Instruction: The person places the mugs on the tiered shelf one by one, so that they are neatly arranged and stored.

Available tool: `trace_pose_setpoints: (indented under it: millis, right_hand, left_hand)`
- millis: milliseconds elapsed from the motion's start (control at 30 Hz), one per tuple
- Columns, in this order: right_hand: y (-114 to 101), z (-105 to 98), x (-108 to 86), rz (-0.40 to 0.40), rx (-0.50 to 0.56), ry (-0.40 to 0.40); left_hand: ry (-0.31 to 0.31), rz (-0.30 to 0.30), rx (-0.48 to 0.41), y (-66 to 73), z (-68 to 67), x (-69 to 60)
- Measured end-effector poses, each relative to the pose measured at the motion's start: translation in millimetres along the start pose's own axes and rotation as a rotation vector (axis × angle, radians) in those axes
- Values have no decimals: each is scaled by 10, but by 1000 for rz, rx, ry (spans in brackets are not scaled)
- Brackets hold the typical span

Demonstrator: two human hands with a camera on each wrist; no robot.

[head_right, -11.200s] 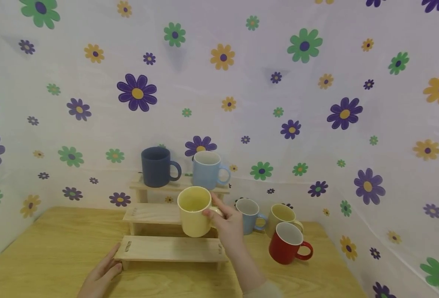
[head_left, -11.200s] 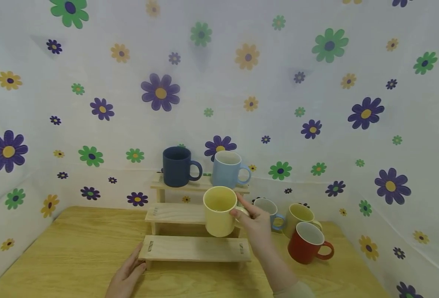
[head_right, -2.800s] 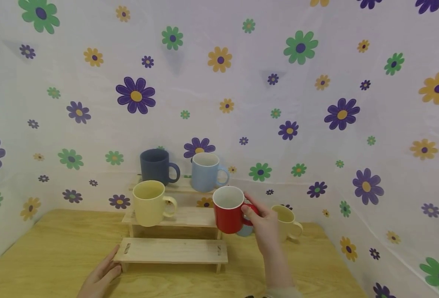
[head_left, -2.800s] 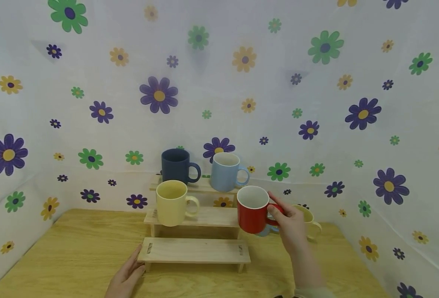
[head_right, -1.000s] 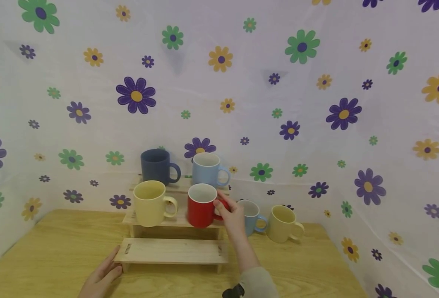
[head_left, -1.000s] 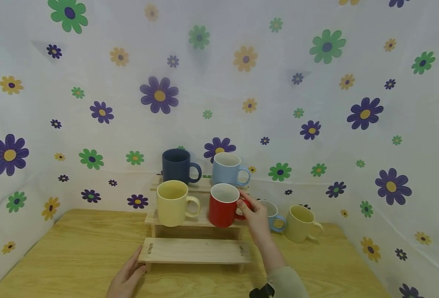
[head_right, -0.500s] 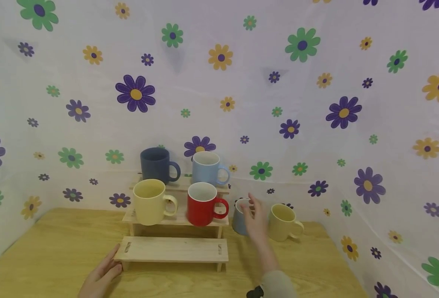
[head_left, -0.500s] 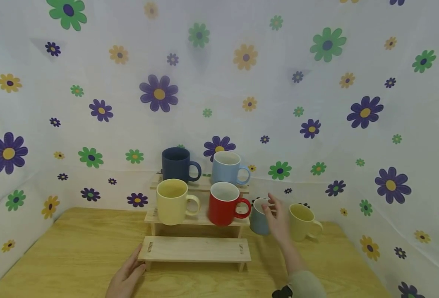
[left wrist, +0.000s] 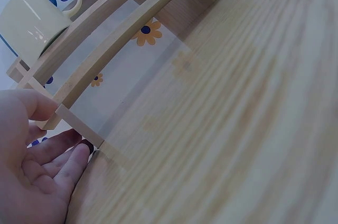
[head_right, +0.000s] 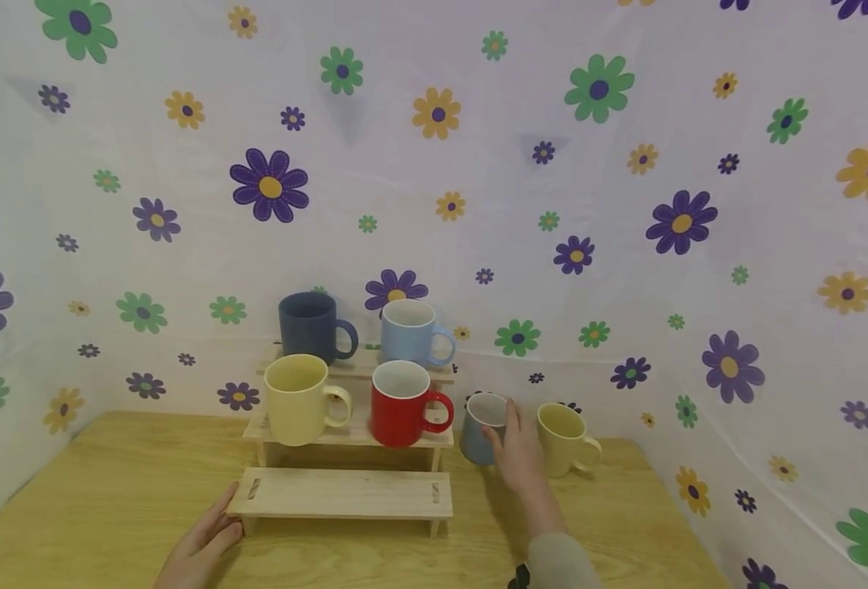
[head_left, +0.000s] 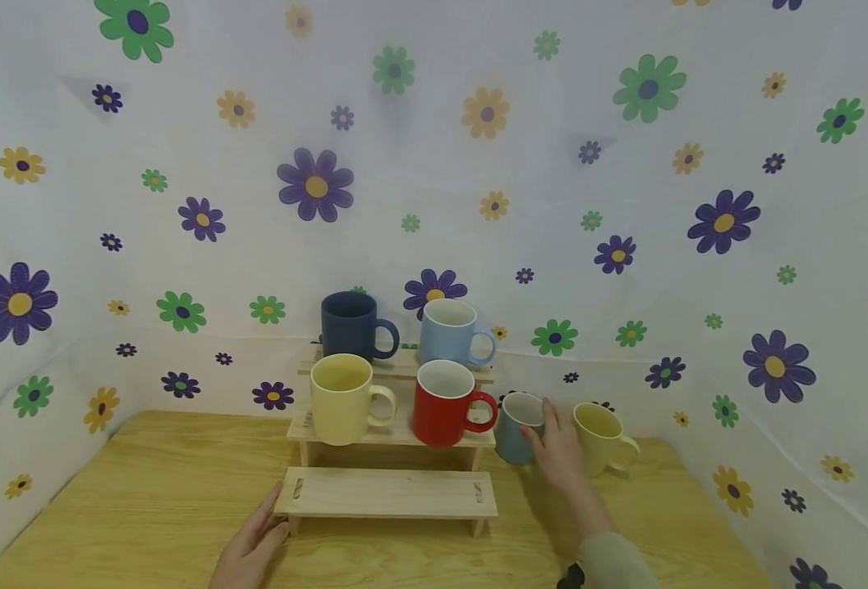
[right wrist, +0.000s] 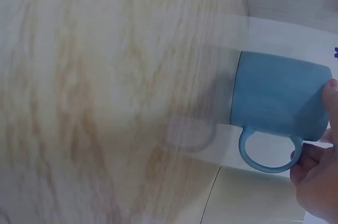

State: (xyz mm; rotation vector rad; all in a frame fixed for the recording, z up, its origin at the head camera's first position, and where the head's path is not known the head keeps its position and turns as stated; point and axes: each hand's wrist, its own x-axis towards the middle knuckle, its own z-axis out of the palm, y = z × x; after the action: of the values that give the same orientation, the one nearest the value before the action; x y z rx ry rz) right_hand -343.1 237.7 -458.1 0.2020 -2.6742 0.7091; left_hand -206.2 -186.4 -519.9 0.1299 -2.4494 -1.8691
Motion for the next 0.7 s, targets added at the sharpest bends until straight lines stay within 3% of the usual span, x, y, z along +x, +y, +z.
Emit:
trace_pose_setpoints:
  millis: [167, 267, 433, 700]
  right_hand:
    - [19, -5, 6, 17, -105, -23]
    - [23, -17, 8, 49, -115, -82]
    - [9, -6, -3, 113, 56, -167]
    - [0, 123, -48, 201, 263, -116]
  left_hand:
    - [-8, 3, -10, 11, -4, -9]
    - [-8, 5, -16, 12, -2, -8]
    - [-4, 1, -21, 18, 3, -9]
    - [0, -7, -2, 21, -2, -9]
